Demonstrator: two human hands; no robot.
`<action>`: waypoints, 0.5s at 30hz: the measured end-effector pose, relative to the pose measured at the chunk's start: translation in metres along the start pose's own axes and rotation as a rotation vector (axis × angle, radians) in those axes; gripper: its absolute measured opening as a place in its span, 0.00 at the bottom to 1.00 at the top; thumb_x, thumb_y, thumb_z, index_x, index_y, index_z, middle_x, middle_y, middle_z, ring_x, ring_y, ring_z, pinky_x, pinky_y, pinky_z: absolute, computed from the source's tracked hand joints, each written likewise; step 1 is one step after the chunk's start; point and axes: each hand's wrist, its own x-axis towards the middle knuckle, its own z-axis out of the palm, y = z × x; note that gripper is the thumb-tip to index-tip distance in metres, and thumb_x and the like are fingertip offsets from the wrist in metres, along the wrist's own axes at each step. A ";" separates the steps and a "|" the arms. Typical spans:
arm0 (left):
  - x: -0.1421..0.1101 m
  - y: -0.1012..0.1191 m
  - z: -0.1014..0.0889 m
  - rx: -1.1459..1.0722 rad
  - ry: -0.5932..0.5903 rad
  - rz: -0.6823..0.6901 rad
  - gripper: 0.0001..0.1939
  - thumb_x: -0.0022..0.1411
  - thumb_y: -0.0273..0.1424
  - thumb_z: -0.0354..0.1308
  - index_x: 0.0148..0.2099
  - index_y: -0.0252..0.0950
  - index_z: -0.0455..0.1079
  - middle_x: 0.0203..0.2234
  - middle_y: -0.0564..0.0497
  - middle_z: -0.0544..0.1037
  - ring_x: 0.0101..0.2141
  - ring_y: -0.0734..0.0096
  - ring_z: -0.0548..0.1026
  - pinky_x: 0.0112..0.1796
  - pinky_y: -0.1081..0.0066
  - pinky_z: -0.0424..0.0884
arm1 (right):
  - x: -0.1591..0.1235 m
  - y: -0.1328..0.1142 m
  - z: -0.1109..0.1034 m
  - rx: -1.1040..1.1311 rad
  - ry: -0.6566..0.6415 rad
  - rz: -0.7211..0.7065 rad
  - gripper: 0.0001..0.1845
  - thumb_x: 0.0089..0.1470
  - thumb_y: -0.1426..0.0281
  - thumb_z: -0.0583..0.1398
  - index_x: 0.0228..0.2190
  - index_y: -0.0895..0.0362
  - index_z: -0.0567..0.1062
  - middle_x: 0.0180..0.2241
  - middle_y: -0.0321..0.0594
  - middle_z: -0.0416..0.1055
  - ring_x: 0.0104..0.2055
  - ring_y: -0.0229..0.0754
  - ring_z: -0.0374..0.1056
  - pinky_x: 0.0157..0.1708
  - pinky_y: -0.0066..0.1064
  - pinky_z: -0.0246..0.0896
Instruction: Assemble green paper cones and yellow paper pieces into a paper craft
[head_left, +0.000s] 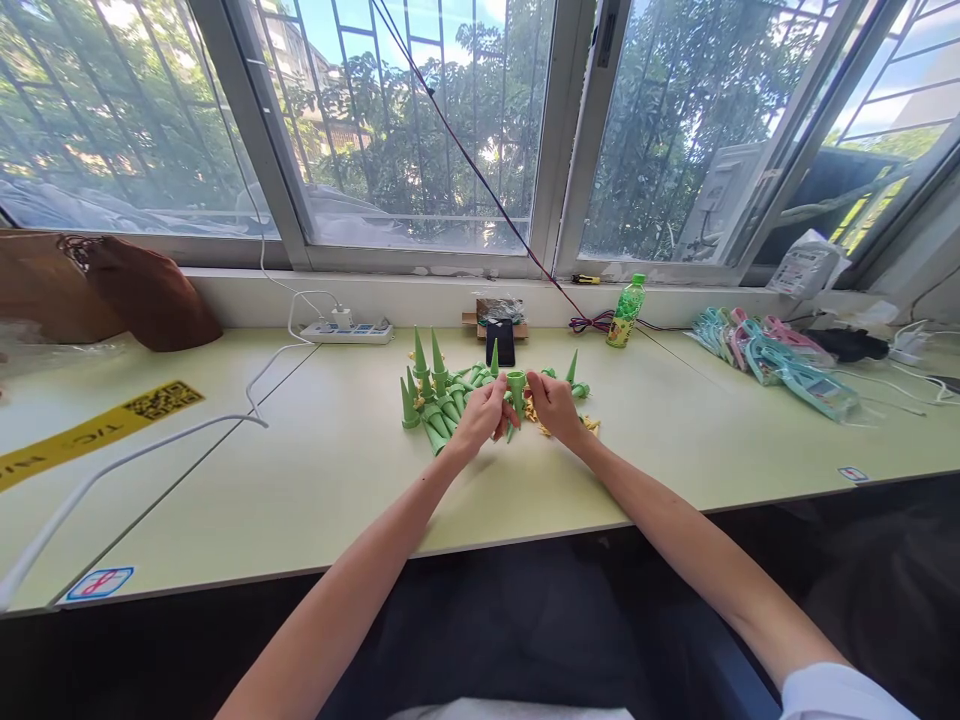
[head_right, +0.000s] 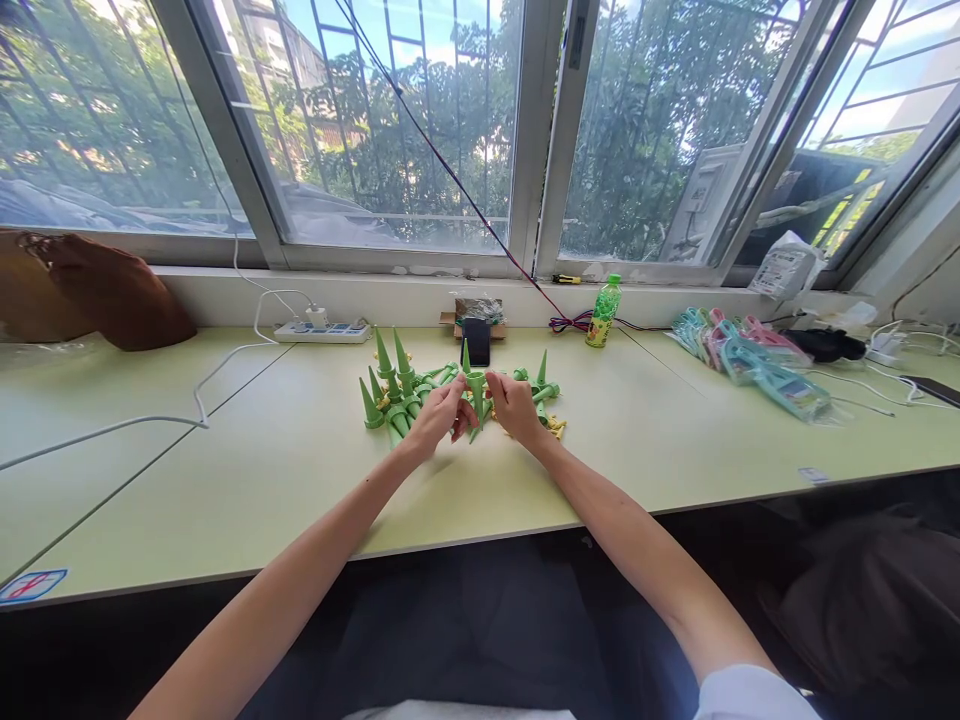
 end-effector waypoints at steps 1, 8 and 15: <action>0.000 0.000 0.000 0.003 -0.010 -0.001 0.29 0.64 0.60 0.49 0.34 0.36 0.64 0.16 0.52 0.74 0.10 0.77 0.62 0.11 0.75 0.56 | 0.000 0.000 0.000 0.005 -0.002 0.001 0.34 0.64 0.41 0.44 0.20 0.53 0.63 0.20 0.40 0.69 0.22 0.40 0.63 0.27 0.32 0.55; -0.002 0.005 0.002 -0.035 -0.023 -0.060 0.29 0.63 0.60 0.50 0.38 0.36 0.64 0.21 0.49 0.78 0.14 0.71 0.72 0.14 0.73 0.65 | 0.000 -0.003 -0.001 0.031 0.010 -0.015 0.32 0.65 0.43 0.45 0.20 0.52 0.62 0.20 0.41 0.68 0.23 0.41 0.63 0.28 0.34 0.57; -0.002 0.006 0.002 -0.073 0.028 -0.070 0.28 0.64 0.59 0.51 0.39 0.36 0.65 0.23 0.48 0.78 0.18 0.68 0.75 0.15 0.72 0.68 | 0.001 -0.005 -0.001 0.032 -0.007 -0.018 0.33 0.65 0.42 0.44 0.21 0.53 0.63 0.20 0.39 0.67 0.24 0.39 0.62 0.29 0.33 0.56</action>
